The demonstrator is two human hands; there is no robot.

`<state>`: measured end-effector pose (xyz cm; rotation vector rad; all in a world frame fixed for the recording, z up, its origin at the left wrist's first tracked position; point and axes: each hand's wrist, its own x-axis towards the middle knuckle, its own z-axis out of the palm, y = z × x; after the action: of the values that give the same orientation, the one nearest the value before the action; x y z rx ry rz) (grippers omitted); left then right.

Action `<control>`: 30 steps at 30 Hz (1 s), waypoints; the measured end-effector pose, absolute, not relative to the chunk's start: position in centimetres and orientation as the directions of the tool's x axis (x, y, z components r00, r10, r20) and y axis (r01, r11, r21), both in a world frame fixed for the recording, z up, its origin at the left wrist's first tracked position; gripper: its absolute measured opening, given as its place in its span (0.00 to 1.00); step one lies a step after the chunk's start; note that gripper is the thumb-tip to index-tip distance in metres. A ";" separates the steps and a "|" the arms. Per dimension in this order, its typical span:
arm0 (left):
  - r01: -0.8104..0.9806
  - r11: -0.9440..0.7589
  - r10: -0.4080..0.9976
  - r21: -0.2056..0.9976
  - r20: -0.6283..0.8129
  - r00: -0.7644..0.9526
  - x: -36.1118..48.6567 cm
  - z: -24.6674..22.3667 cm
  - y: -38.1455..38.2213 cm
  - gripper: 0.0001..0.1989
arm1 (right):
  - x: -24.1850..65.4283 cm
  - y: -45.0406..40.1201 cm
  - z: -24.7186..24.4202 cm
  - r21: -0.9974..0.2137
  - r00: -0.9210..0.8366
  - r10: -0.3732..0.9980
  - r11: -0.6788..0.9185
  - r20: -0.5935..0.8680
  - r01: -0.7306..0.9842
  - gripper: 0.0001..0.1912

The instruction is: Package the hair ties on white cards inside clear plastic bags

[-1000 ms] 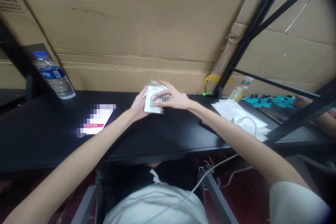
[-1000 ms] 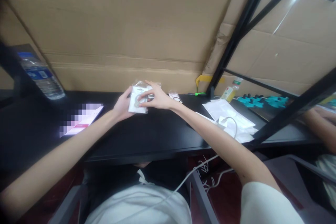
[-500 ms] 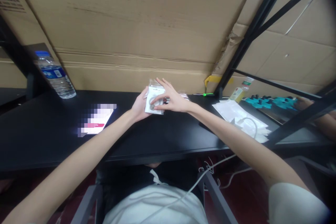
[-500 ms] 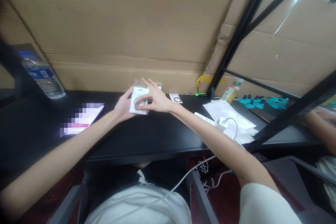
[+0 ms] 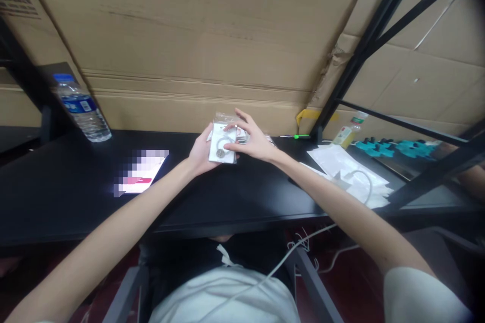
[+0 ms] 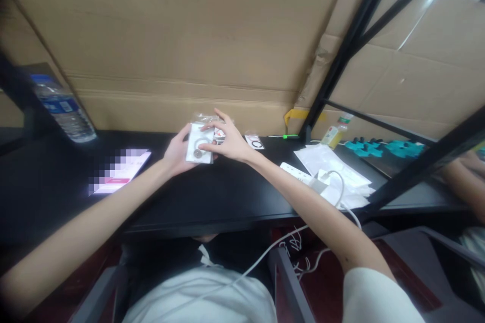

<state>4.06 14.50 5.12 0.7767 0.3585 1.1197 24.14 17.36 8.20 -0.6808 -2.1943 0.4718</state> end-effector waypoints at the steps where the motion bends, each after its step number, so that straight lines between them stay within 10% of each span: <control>1: -0.672 0.208 0.906 0.710 0.119 0.406 4.1 5.1 14.5 0.32 | 24.3 17.4 8.1 -0.521 -0.537 0.609 0.788 0.584 0.328 0.29; 30: -0.642 0.220 0.867 0.735 0.154 0.474 4.3 4.9 14.9 0.34 | 25.1 16.5 6.7 -0.583 -0.587 0.645 0.743 0.490 0.329 0.19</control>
<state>4.27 14.85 4.90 0.8364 0.3178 1.0677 25.12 16.46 6.72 -0.7289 -2.2286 0.5714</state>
